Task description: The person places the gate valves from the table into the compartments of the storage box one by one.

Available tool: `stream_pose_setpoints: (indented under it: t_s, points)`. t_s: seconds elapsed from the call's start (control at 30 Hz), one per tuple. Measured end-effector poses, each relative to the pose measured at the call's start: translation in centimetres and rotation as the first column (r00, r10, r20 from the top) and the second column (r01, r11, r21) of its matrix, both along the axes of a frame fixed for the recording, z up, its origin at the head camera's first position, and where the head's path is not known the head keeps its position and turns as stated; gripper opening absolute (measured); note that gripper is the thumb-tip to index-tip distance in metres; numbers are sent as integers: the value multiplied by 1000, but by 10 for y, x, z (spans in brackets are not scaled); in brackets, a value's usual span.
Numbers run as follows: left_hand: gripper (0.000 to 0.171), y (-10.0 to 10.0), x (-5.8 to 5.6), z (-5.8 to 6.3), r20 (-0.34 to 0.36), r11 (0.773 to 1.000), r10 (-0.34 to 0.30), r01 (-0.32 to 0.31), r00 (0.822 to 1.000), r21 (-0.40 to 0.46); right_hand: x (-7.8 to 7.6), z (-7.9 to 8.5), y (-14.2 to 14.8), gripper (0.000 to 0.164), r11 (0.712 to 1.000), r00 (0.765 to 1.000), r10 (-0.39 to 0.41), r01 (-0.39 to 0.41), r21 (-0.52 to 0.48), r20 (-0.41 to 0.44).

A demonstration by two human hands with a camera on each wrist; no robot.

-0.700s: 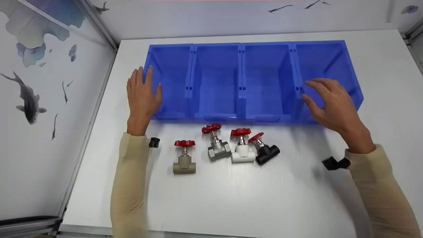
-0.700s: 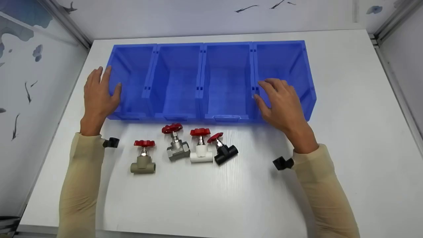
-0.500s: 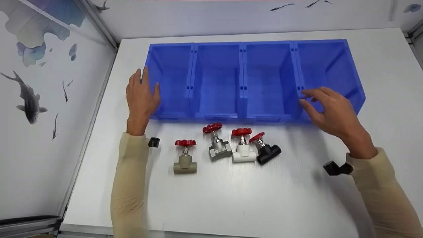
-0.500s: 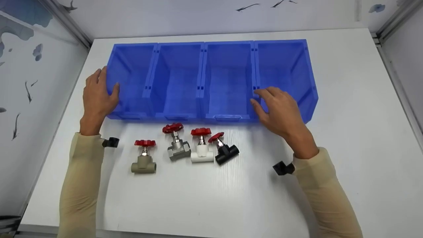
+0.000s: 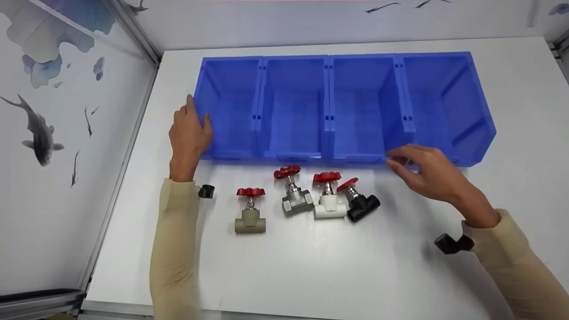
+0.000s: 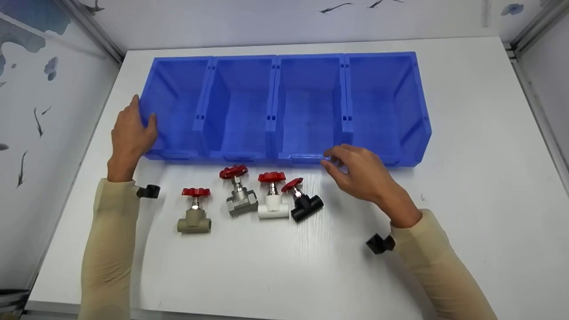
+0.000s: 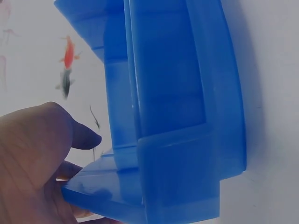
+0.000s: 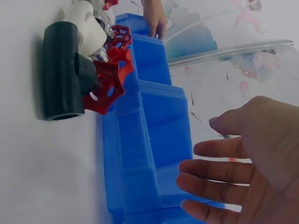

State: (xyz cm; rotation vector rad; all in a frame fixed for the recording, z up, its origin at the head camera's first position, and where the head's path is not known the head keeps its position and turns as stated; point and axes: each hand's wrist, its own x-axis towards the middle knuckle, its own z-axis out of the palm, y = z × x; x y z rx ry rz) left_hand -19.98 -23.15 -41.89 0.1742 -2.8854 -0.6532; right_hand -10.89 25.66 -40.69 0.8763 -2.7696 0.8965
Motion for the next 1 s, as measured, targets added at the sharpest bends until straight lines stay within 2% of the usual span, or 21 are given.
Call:
stream_pose_setpoints:
  t_s: [0.13, 0.23, 0.3, 0.63, 1.0]
  points:
    - [62, -1, 0, 0, 19, 999, 15, -15, 1000, 30, 1, -7, -6, 17, 999, 987, 36, -37, 3, 156]
    - [60, -2, 0, 0, 15, 999, 20, -21, 1000, 28, 2, -13, -11, 22, 998, 960, 64, -68, 8, 273]
    - [58, -3, -1, -1, 12, 999, 19, -20, 1000, 25, 3, -17, -13, 23, 997, 944, 75, -78, -2, 321]
    - [52, -7, -3, -7, 7, 999, 32, -32, 999, 34, 7, -30, -23, 27, 991, 861, 133, -128, -44, 491]
    - [48, -8, -5, -8, 18, 999, 20, -20, 1000, 33, 8, -39, -31, 32, 986, 769, 163, -139, -86, 619]
